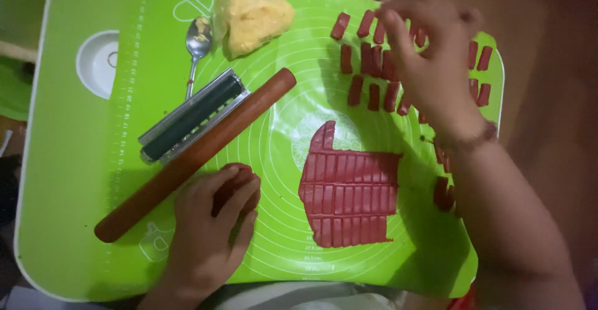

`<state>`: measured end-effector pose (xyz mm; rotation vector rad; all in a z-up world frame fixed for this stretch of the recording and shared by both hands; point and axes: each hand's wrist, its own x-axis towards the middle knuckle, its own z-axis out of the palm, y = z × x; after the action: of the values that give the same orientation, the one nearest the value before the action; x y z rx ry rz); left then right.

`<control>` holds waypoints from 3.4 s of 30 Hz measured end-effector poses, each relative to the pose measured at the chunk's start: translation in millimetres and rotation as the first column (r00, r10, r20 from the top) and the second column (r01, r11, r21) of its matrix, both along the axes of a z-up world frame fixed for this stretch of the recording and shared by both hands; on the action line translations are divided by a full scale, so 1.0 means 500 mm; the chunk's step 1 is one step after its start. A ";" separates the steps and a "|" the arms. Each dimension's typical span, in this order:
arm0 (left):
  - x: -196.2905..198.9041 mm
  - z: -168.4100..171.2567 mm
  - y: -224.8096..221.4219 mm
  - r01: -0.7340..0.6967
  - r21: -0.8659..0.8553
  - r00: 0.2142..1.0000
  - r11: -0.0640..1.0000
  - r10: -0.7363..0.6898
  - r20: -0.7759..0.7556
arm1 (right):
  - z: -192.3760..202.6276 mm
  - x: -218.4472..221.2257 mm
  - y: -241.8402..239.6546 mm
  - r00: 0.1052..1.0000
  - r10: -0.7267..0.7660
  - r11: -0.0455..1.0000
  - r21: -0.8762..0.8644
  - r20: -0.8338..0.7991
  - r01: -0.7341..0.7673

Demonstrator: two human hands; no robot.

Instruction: Rolling out red dough with a rolling pin and cutting it into small strips using a dough cutter on a silicone mat.

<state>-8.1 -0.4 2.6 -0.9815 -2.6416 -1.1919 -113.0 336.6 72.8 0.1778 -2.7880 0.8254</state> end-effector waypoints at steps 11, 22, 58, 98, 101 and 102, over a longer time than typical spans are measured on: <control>0.007 -0.005 -0.003 -0.013 -0.042 0.999 0.999 0.011 -0.043 | -0.017 0.166 -0.096 0.979 0.026 0.948 0.307 0.203 -0.089; 0.007 -0.010 -0.003 -0.018 -0.046 0.998 0.999 0.015 -0.059 | -0.039 0.163 -0.110 0.970 0.057 0.990 0.115 0.237 -0.086; 0.014 -0.015 0.000 -0.063 -0.185 0.997 0.981 0.055 -0.052 | -0.003 0.349 0.107 0.953 -0.065 0.888 0.453 0.297 -0.081; 0.073 0.078 0.249 0.395 -0.417 0.823 0.819 -0.517 -0.236 | -0.141 0.619 -0.063 0.875 -0.483 0.865 0.140 -0.036 0.483; 0.080 0.065 0.226 0.423 -0.276 0.883 0.863 -0.461 -0.089 | -0.138 0.581 -0.032 0.976 -0.215 0.968 0.130 -0.033 0.217; 0.083 0.059 0.210 0.391 -0.255 0.902 0.884 -0.423 -0.085 | -0.131 0.568 -0.026 0.985 -0.171 0.962 0.216 -0.013 0.170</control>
<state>33.2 104.7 32.2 -1.6651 -2.5791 -0.8349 171.0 323.8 7.4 -0.0294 -2.8444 0.4827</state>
